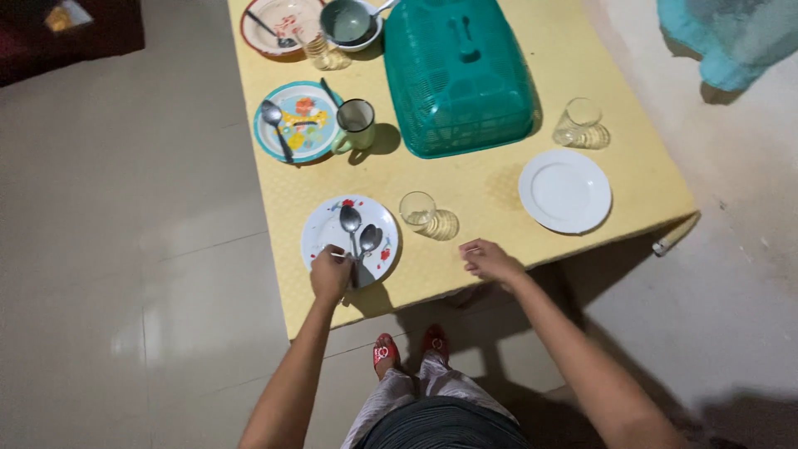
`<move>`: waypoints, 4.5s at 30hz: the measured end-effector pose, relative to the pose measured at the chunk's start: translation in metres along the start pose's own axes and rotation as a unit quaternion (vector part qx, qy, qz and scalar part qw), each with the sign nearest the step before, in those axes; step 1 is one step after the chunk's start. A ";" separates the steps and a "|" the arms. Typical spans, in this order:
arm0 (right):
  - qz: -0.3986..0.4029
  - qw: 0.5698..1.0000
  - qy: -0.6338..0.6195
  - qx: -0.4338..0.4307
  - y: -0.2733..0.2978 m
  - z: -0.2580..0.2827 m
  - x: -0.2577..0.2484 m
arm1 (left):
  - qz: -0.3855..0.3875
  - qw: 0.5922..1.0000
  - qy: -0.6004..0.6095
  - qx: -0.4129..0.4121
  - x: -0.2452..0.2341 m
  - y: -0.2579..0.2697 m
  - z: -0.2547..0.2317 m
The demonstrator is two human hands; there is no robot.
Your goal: Clearing dishes and food from a dining table after a meal.
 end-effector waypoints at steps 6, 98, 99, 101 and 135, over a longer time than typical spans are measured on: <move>-0.107 0.992 -0.066 -0.026 0.025 0.009 -0.083 | -0.049 0.988 0.065 0.132 -0.020 -0.024 -0.052; -0.195 0.954 0.159 -0.164 -0.212 0.187 0.289 | 0.255 0.918 0.281 -0.113 -0.167 -0.242 0.117; -0.175 0.964 0.150 -0.136 -0.215 0.186 0.294 | 0.247 0.922 0.275 -0.112 -0.166 -0.249 0.120; -0.174 0.965 0.138 -0.138 -0.204 0.206 0.294 | 0.258 0.917 0.282 -0.112 -0.162 -0.265 0.117; -0.542 0.801 -0.255 0.024 -0.008 -0.011 0.252 | 0.380 0.906 0.183 -0.028 -0.145 -0.302 0.103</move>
Point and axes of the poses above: each hand's wrist, its own y-axis away from the middle knuckle, its own x-axis out of the palm, z = x × y, the point moved 7 cm from there along -y, towards the middle knuckle, and after that the axes turned 3 degrees about -x, right-handed, at the moved point
